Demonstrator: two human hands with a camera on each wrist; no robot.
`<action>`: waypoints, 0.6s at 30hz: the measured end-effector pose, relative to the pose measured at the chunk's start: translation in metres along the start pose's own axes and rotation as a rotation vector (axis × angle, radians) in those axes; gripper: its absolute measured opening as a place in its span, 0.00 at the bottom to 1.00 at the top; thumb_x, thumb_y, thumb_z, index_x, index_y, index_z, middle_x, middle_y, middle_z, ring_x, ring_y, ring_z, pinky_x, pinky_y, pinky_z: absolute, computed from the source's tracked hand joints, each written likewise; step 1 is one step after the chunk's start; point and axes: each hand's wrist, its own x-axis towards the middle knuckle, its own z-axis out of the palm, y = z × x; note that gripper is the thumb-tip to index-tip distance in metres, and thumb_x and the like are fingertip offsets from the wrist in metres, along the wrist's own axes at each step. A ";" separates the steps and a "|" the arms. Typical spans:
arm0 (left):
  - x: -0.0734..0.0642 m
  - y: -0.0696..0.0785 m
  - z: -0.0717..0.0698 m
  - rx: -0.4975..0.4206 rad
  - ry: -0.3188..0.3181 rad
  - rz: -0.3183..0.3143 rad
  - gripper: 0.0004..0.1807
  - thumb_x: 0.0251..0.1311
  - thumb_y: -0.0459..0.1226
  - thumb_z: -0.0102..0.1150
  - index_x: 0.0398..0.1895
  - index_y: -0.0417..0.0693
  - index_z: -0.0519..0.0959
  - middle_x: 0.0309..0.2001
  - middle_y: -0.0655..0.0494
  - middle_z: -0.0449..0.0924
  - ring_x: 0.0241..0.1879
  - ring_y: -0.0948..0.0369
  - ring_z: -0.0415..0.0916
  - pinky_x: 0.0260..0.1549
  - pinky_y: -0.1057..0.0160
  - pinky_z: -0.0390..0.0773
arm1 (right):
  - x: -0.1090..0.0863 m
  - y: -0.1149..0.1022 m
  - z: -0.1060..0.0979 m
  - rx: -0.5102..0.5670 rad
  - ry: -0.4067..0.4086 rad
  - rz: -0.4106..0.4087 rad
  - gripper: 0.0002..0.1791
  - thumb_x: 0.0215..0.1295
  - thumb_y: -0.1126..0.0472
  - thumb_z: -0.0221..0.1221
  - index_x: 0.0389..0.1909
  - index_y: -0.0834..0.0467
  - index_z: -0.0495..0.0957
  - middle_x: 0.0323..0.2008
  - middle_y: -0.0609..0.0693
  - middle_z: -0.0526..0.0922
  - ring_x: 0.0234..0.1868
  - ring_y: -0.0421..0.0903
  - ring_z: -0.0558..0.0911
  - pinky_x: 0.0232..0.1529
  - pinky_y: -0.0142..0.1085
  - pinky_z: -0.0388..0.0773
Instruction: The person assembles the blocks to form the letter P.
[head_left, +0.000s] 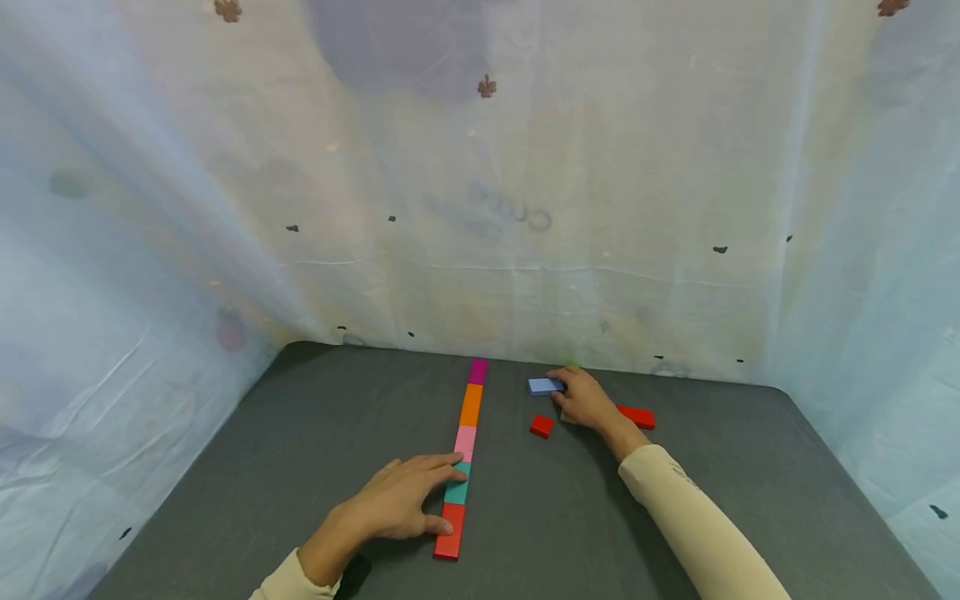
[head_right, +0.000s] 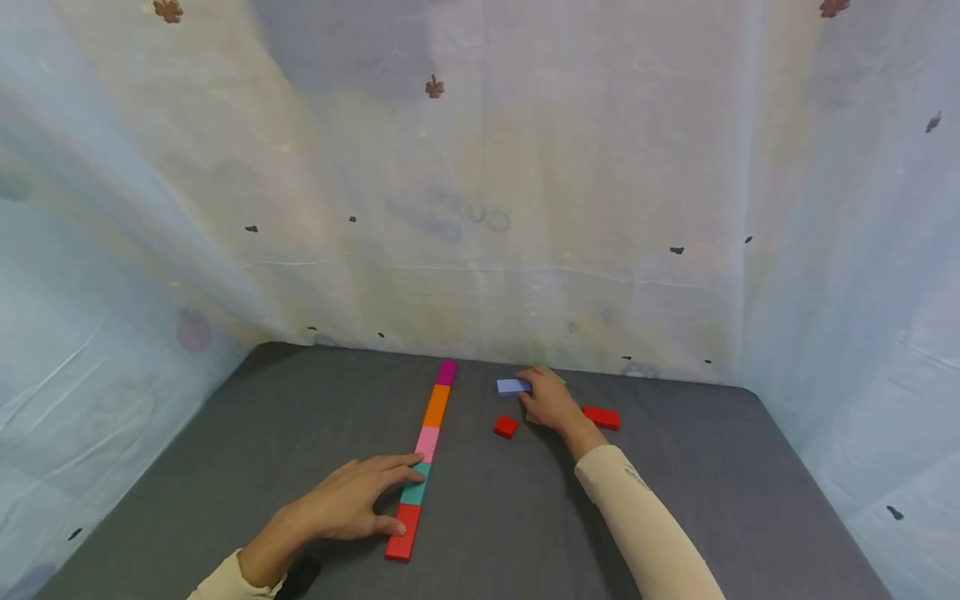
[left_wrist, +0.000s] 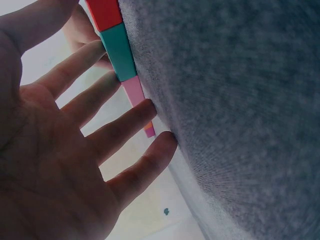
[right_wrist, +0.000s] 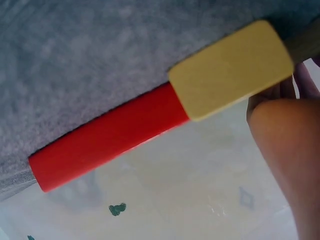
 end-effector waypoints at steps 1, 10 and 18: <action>0.000 0.000 0.000 -0.001 0.002 0.002 0.33 0.52 0.55 0.72 0.63 0.66 0.75 0.75 0.61 0.63 0.72 0.52 0.64 0.64 0.28 0.60 | 0.000 0.000 0.000 0.001 -0.002 0.002 0.21 0.68 0.64 0.60 0.61 0.63 0.76 0.56 0.62 0.79 0.55 0.58 0.79 0.57 0.54 0.75; 0.000 -0.001 0.000 -0.002 -0.003 0.000 0.33 0.53 0.55 0.71 0.64 0.66 0.75 0.75 0.61 0.63 0.72 0.51 0.64 0.64 0.28 0.60 | 0.000 -0.002 -0.003 0.039 -0.006 0.020 0.21 0.67 0.63 0.61 0.60 0.62 0.77 0.57 0.62 0.79 0.56 0.59 0.79 0.58 0.55 0.75; 0.000 0.000 0.000 -0.004 -0.009 -0.004 0.33 0.53 0.55 0.71 0.63 0.66 0.75 0.75 0.61 0.63 0.72 0.51 0.64 0.63 0.28 0.60 | -0.001 0.000 -0.008 0.087 -0.002 0.005 0.19 0.68 0.64 0.62 0.58 0.64 0.78 0.56 0.63 0.79 0.54 0.59 0.80 0.57 0.54 0.76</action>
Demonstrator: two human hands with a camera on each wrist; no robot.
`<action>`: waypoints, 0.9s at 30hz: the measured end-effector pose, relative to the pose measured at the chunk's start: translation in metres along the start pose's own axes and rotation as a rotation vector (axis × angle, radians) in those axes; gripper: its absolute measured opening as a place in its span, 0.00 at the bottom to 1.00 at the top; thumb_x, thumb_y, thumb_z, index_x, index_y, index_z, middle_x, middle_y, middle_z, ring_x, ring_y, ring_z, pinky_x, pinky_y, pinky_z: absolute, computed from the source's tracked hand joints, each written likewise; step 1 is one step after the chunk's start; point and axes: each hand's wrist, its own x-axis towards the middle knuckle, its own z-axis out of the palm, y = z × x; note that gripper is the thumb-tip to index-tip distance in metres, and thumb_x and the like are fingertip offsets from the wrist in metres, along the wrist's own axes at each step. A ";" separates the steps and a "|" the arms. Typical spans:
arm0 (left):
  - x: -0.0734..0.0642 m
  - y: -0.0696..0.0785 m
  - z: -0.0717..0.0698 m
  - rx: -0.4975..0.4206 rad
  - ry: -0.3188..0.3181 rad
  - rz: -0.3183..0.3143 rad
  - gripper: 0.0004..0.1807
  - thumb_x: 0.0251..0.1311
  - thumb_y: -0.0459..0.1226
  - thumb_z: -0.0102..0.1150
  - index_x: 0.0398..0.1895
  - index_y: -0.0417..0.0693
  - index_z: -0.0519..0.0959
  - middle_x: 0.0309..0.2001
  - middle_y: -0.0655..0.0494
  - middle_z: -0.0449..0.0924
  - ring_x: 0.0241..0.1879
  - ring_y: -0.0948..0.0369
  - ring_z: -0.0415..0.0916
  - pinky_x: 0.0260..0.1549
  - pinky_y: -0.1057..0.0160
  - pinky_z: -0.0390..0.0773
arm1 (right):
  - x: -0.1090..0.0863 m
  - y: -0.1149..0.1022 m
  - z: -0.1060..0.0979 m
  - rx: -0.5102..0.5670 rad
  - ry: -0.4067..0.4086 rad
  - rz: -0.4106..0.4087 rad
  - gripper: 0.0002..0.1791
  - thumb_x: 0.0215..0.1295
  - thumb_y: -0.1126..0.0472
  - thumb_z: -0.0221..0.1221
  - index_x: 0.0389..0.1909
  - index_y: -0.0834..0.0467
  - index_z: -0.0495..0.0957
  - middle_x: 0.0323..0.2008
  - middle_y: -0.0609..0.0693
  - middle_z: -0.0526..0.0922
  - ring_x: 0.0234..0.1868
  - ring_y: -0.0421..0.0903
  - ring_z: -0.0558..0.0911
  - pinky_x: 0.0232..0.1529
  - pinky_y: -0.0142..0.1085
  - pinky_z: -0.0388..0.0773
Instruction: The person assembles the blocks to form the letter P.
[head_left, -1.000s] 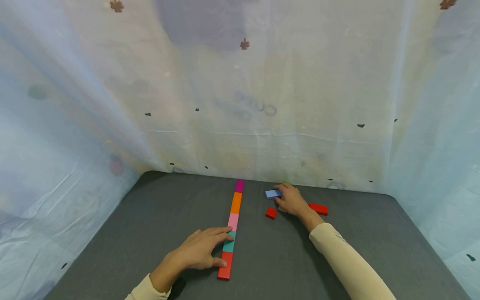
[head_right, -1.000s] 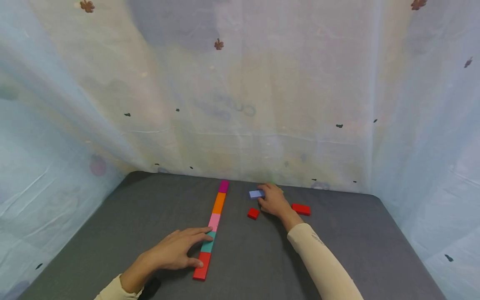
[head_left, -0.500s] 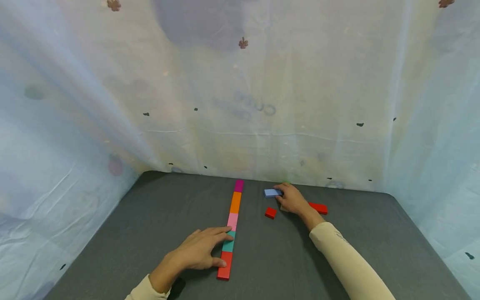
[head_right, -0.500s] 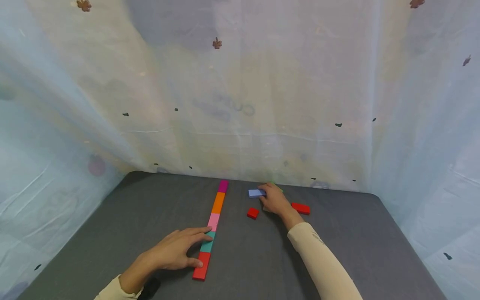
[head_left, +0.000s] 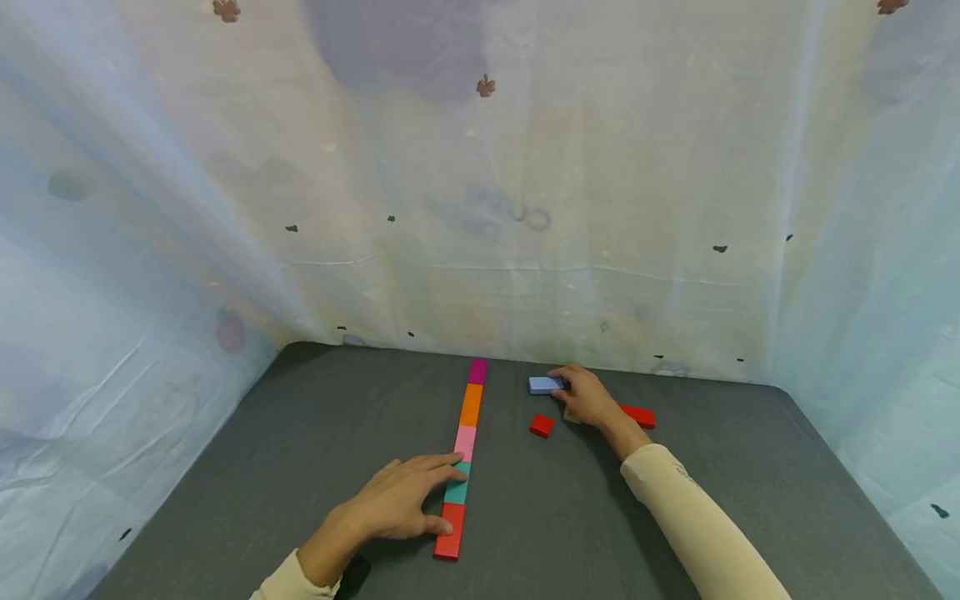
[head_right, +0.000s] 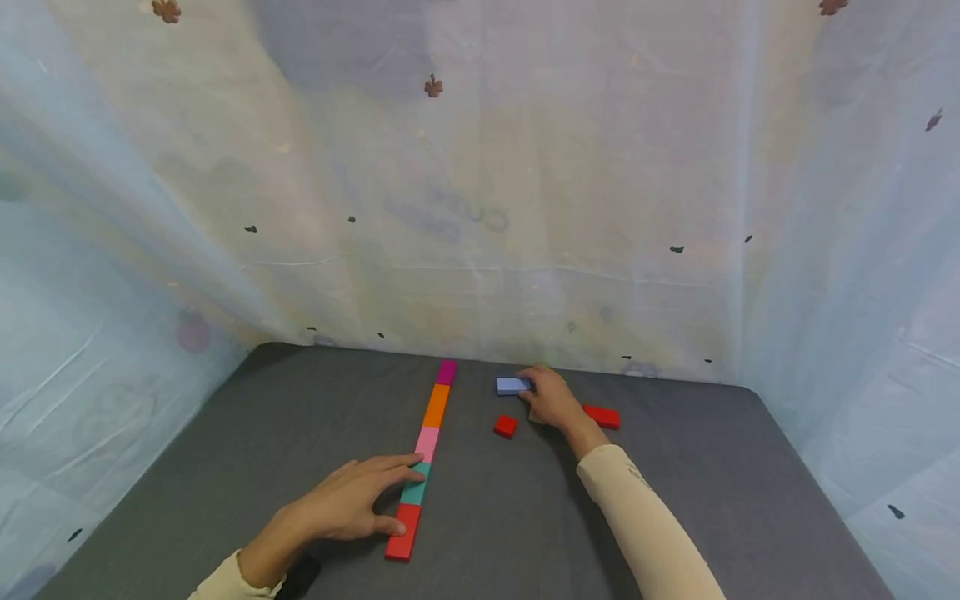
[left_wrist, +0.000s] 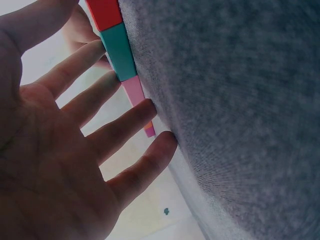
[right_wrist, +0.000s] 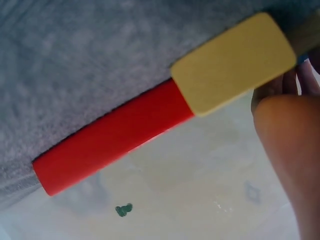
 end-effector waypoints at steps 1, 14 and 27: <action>0.000 0.000 0.000 0.001 0.001 0.001 0.33 0.53 0.55 0.71 0.63 0.66 0.75 0.75 0.61 0.63 0.72 0.51 0.64 0.63 0.28 0.61 | 0.000 0.000 -0.002 0.006 0.003 -0.002 0.19 0.68 0.64 0.62 0.59 0.64 0.78 0.56 0.63 0.79 0.54 0.59 0.80 0.57 0.54 0.76; -0.001 0.000 0.000 -0.006 -0.001 0.006 0.33 0.53 0.55 0.71 0.64 0.66 0.75 0.75 0.61 0.63 0.72 0.51 0.64 0.63 0.28 0.61 | -0.009 0.012 -0.014 0.047 0.021 0.018 0.21 0.70 0.59 0.61 0.61 0.58 0.77 0.61 0.62 0.78 0.60 0.61 0.77 0.59 0.57 0.75; -0.001 -0.001 -0.001 -0.009 -0.001 0.001 0.33 0.53 0.56 0.71 0.64 0.67 0.75 0.75 0.61 0.63 0.72 0.51 0.64 0.64 0.28 0.60 | -0.014 0.018 -0.023 0.008 0.004 0.031 0.22 0.70 0.58 0.60 0.63 0.57 0.76 0.60 0.61 0.77 0.54 0.58 0.81 0.53 0.55 0.78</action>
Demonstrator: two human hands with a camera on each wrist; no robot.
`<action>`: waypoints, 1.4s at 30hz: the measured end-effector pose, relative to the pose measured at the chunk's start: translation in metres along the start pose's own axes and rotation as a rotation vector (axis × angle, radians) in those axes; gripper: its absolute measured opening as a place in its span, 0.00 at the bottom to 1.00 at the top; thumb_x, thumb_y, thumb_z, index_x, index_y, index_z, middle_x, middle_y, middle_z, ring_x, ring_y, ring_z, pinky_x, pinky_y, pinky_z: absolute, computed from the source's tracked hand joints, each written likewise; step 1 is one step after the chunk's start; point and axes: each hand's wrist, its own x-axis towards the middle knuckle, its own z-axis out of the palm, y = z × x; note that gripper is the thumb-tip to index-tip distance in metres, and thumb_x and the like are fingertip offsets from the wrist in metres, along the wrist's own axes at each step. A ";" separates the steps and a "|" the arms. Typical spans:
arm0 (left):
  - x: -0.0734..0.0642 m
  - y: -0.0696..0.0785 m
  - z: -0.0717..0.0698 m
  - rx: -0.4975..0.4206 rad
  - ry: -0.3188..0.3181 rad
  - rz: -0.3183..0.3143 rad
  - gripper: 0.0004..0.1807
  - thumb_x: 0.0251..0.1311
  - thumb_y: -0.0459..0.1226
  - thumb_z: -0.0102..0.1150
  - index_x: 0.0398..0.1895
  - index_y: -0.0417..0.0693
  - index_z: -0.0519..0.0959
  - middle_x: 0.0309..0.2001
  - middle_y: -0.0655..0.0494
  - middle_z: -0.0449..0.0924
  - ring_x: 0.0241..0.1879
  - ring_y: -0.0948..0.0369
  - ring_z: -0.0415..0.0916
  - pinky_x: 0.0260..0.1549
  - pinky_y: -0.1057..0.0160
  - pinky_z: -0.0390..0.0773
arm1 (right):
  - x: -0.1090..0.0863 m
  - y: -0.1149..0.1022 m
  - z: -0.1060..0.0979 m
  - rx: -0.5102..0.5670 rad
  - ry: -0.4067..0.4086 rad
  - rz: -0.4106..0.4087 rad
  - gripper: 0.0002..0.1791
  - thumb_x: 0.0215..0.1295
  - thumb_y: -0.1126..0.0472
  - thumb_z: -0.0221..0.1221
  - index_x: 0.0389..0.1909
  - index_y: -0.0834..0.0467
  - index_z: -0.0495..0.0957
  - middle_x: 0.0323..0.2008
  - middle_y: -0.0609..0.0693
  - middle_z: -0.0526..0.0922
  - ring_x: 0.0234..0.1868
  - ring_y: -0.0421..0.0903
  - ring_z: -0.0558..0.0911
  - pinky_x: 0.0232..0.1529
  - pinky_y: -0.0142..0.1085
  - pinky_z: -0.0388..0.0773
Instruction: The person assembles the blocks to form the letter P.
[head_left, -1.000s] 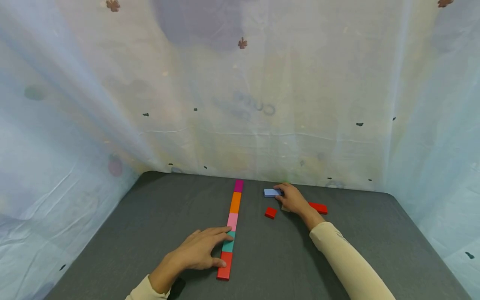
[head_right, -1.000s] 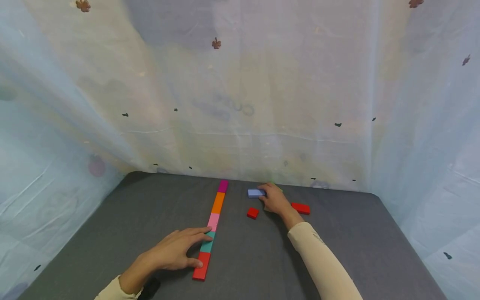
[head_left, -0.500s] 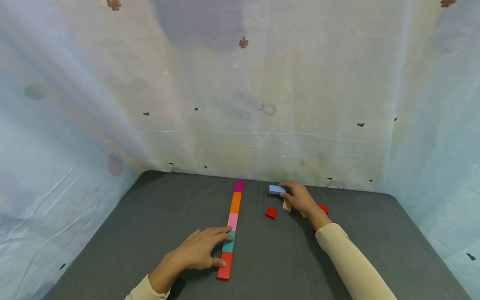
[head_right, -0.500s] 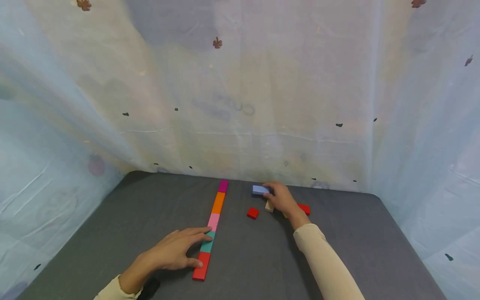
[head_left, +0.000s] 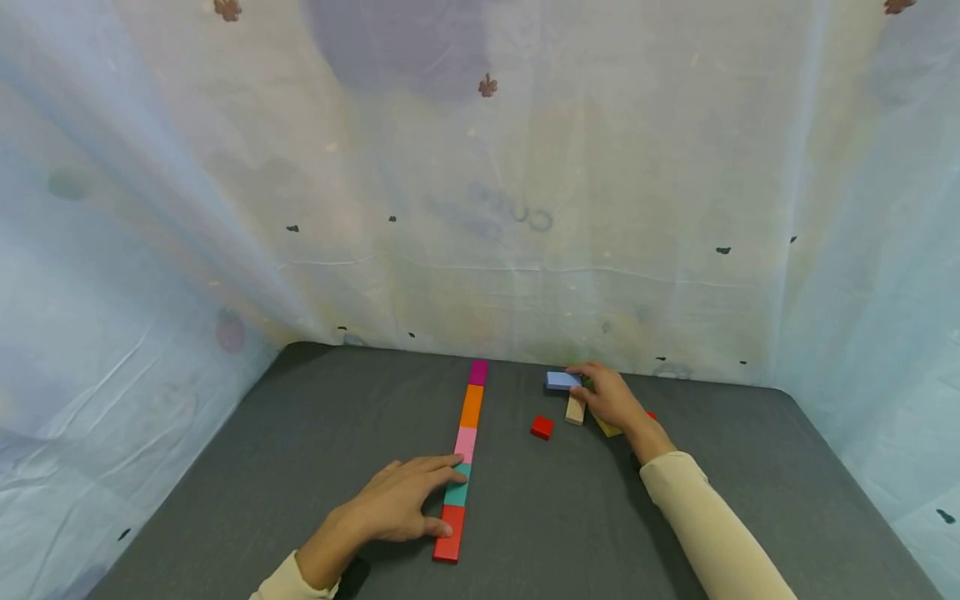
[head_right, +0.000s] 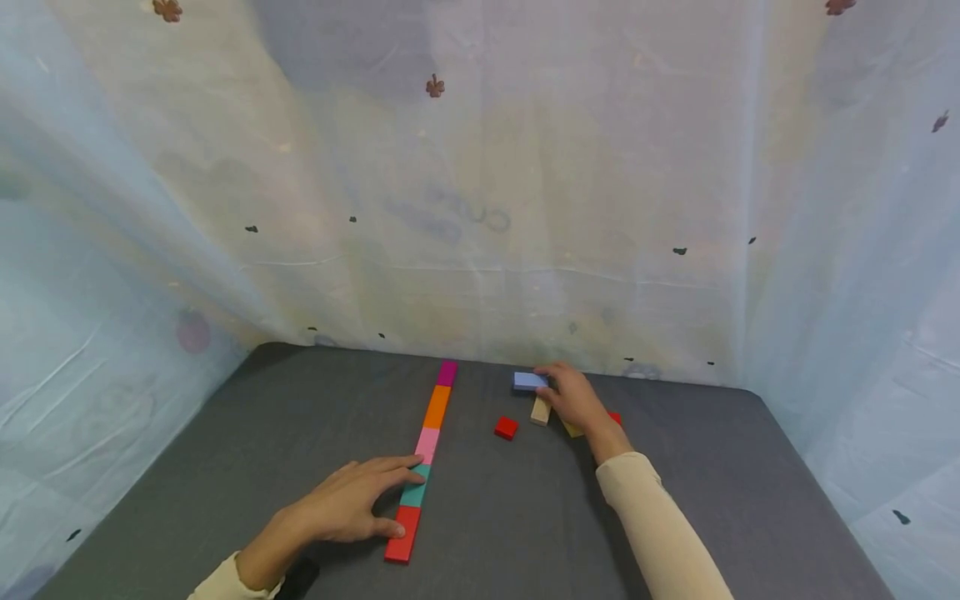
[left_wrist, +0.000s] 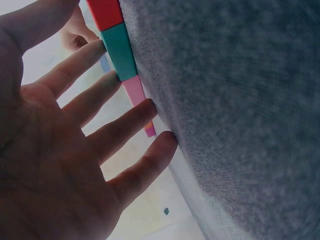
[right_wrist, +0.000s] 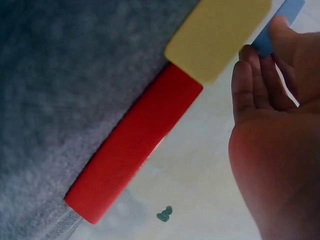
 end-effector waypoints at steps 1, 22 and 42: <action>0.000 0.000 0.000 0.001 0.000 0.001 0.33 0.53 0.56 0.71 0.64 0.67 0.75 0.75 0.61 0.63 0.72 0.51 0.64 0.64 0.28 0.60 | 0.000 0.000 0.000 -0.004 0.002 0.000 0.22 0.70 0.58 0.60 0.63 0.57 0.76 0.60 0.61 0.77 0.54 0.58 0.81 0.53 0.55 0.78; 0.000 0.001 -0.002 0.002 -0.010 -0.004 0.33 0.53 0.56 0.71 0.64 0.67 0.74 0.75 0.62 0.63 0.72 0.51 0.63 0.64 0.28 0.60 | 0.011 -0.005 0.006 0.094 0.043 0.022 0.20 0.71 0.56 0.59 0.62 0.55 0.77 0.56 0.58 0.79 0.54 0.54 0.80 0.54 0.52 0.78; 0.001 0.002 -0.001 -0.001 -0.020 -0.020 0.33 0.53 0.56 0.70 0.64 0.67 0.74 0.75 0.62 0.62 0.72 0.52 0.63 0.64 0.28 0.59 | 0.042 -0.031 0.032 0.057 0.029 -0.074 0.20 0.69 0.58 0.62 0.60 0.56 0.79 0.56 0.57 0.81 0.55 0.54 0.80 0.56 0.51 0.77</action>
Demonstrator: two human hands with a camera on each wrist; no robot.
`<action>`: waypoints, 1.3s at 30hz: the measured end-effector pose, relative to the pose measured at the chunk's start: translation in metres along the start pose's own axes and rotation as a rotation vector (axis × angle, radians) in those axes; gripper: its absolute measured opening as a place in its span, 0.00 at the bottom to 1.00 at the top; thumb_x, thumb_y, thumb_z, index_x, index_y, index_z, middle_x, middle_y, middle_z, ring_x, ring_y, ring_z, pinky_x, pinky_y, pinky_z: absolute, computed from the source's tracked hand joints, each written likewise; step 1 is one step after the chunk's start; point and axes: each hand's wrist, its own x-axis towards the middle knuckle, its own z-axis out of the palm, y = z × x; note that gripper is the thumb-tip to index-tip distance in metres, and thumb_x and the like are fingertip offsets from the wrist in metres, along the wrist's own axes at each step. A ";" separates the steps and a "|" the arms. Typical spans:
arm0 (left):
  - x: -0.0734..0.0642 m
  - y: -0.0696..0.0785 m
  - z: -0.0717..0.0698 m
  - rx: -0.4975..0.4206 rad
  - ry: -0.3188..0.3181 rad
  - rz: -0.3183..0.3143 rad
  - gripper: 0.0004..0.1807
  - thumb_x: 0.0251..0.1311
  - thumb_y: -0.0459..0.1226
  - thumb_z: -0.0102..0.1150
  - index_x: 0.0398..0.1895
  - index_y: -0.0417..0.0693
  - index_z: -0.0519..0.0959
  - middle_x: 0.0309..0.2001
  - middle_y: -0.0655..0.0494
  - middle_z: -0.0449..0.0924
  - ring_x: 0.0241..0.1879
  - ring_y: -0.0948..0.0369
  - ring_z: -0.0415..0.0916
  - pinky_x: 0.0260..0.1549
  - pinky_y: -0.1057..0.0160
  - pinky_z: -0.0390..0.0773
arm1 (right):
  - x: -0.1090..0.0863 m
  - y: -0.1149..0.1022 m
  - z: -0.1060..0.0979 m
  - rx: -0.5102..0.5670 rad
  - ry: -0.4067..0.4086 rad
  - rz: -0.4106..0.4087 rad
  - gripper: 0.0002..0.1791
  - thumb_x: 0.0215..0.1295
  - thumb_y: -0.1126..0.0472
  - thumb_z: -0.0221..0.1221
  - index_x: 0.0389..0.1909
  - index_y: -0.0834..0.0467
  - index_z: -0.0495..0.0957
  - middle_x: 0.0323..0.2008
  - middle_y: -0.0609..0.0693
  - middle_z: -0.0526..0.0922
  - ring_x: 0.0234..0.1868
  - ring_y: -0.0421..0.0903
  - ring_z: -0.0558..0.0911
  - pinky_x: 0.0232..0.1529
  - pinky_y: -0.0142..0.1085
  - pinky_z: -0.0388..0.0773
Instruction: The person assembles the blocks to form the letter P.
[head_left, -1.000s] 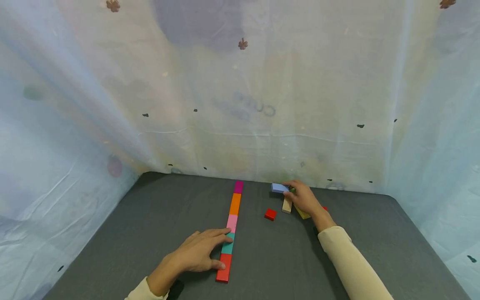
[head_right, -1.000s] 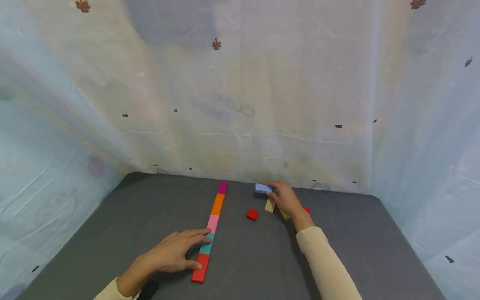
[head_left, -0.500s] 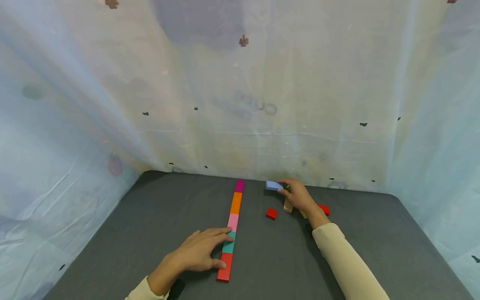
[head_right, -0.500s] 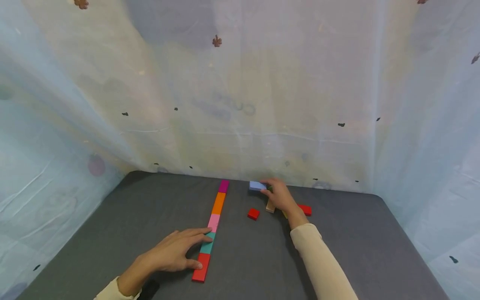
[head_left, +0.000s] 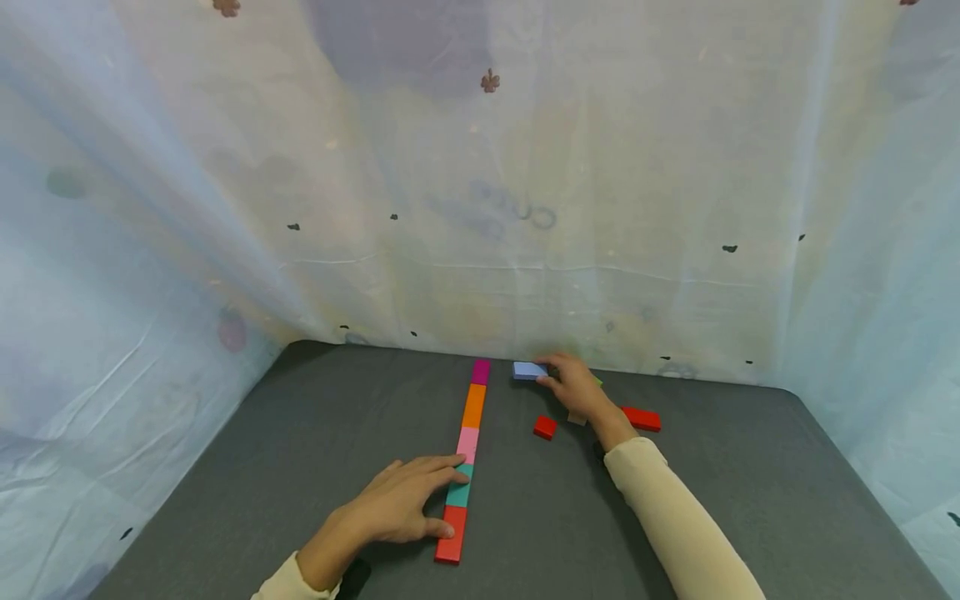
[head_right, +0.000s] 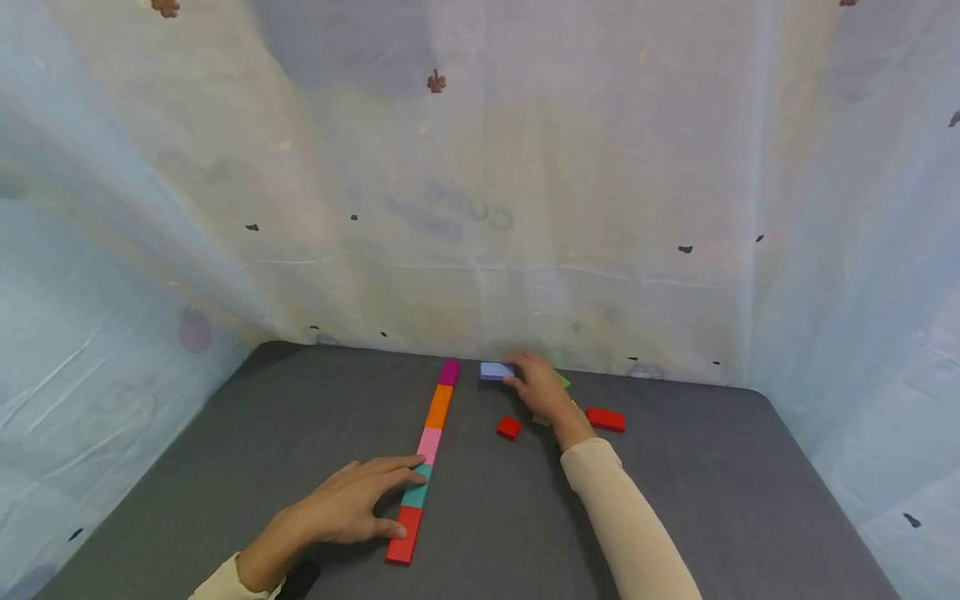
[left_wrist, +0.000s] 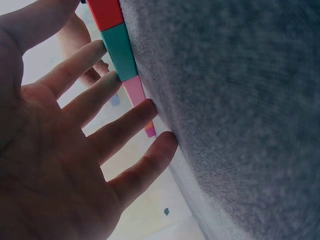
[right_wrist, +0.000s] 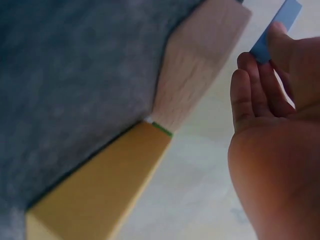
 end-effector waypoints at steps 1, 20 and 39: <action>0.000 0.000 0.000 0.002 0.002 0.001 0.33 0.53 0.56 0.70 0.64 0.67 0.74 0.75 0.62 0.62 0.72 0.52 0.63 0.64 0.28 0.59 | 0.001 -0.001 0.001 -0.009 0.000 -0.007 0.20 0.68 0.58 0.62 0.60 0.57 0.79 0.55 0.57 0.81 0.55 0.54 0.80 0.57 0.51 0.77; 0.001 -0.002 0.001 0.007 0.008 0.008 0.33 0.53 0.58 0.70 0.64 0.69 0.74 0.75 0.64 0.62 0.73 0.52 0.63 0.64 0.28 0.60 | 0.025 -0.021 0.020 -0.078 -0.007 -0.055 0.18 0.67 0.62 0.63 0.56 0.61 0.80 0.53 0.58 0.83 0.54 0.55 0.81 0.60 0.51 0.76; 0.003 -0.003 0.002 0.009 -0.006 -0.007 0.33 0.52 0.58 0.70 0.64 0.69 0.74 0.75 0.64 0.62 0.72 0.52 0.63 0.64 0.28 0.60 | 0.032 -0.031 0.033 -0.157 -0.070 0.015 0.18 0.67 0.60 0.63 0.56 0.60 0.80 0.52 0.59 0.81 0.54 0.56 0.81 0.62 0.49 0.75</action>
